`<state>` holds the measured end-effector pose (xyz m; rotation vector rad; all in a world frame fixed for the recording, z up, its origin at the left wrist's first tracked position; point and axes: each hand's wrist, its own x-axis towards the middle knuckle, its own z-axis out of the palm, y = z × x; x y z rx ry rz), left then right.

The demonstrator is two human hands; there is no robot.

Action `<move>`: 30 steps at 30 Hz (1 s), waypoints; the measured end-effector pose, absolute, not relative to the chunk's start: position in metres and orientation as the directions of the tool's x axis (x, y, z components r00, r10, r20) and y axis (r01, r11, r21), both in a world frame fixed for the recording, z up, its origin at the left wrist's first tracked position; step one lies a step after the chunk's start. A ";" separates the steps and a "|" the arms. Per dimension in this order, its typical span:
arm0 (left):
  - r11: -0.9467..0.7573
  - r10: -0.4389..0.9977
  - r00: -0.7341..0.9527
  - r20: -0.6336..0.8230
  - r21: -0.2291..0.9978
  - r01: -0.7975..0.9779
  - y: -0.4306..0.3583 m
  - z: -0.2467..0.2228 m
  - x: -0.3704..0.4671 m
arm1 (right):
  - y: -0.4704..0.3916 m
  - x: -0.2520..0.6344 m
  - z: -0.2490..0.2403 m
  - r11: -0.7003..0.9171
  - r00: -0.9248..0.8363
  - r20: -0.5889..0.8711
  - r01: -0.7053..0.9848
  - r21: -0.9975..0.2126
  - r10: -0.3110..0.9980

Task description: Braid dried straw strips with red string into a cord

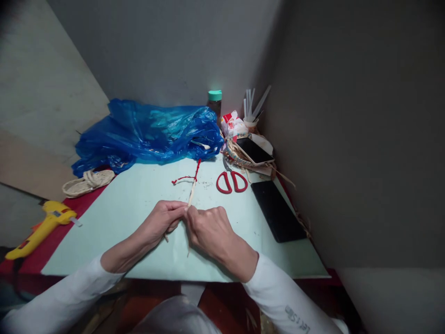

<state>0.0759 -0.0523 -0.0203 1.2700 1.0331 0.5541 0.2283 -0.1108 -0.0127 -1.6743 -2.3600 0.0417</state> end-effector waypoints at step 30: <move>0.104 0.793 0.591 -0.150 0.988 0.113 -0.071 -0.015 0.067 | -0.091 0.231 -0.027 0.058 -0.219 0.013 0.201 -0.978 0.976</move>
